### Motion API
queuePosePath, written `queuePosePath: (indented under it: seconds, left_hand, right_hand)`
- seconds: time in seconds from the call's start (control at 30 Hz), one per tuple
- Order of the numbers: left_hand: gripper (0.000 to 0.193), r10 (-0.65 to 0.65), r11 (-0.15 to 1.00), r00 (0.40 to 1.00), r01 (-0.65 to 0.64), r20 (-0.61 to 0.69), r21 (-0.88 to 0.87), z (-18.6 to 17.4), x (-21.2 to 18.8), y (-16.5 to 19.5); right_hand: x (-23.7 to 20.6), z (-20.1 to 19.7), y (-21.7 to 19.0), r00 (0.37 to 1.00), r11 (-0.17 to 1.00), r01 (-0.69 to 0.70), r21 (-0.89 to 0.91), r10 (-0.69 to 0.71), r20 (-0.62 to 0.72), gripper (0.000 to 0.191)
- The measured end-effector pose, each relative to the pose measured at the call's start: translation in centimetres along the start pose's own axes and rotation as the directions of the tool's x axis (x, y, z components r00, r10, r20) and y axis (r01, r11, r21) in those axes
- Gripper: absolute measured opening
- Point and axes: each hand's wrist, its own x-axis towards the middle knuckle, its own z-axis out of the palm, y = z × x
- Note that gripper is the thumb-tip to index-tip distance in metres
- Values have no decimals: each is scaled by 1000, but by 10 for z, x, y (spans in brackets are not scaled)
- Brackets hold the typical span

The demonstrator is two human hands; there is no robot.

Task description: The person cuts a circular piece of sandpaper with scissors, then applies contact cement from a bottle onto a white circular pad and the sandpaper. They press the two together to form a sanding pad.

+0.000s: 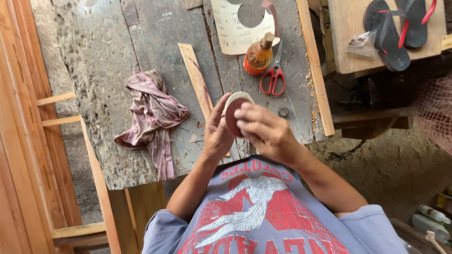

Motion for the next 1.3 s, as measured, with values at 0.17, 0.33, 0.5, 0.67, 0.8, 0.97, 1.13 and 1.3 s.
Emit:
queuePosePath:
  seconds: [0.17,0.33,0.5,0.67,0.8,0.97,1.13,1.3]
  left_hand:
    - [74,15,1000,1000,-15,-3,-8,3,-1,0]
    - [74,45,999,999,-45,-2,28,9,1,7]
    - [74,116,987,990,-124,77,106,32,-6,20]
    - [71,133,959,980,-164,145,231,47,-23,23]
    - [73,118,980,990,-130,83,151,42,-17,17]
    - [71,145,984,987,-152,68,99,34,-14,18]
    - [72,90,994,995,-92,38,59,34,-18,20]
    - [71,87,992,993,-94,80,80,34,-19,20]
  right_hand:
    - [-2,-7,-4,1000,1000,9,29,-9,-9,20]
    - [1,-4,-18,999,987,-39,-153,33,-41,26]
    - [6,-19,-36,997,983,65,-169,-71,-34,26]
    - [5,-28,-50,993,989,78,-128,-88,-78,30]
    - [5,-21,-42,999,992,8,-125,-12,-35,33]
    - [7,-14,-28,996,990,95,-105,-94,6,37]
    - [8,-16,-25,989,991,133,-14,-132,69,39]
    - [12,-19,-30,992,995,102,-6,-101,70,37]
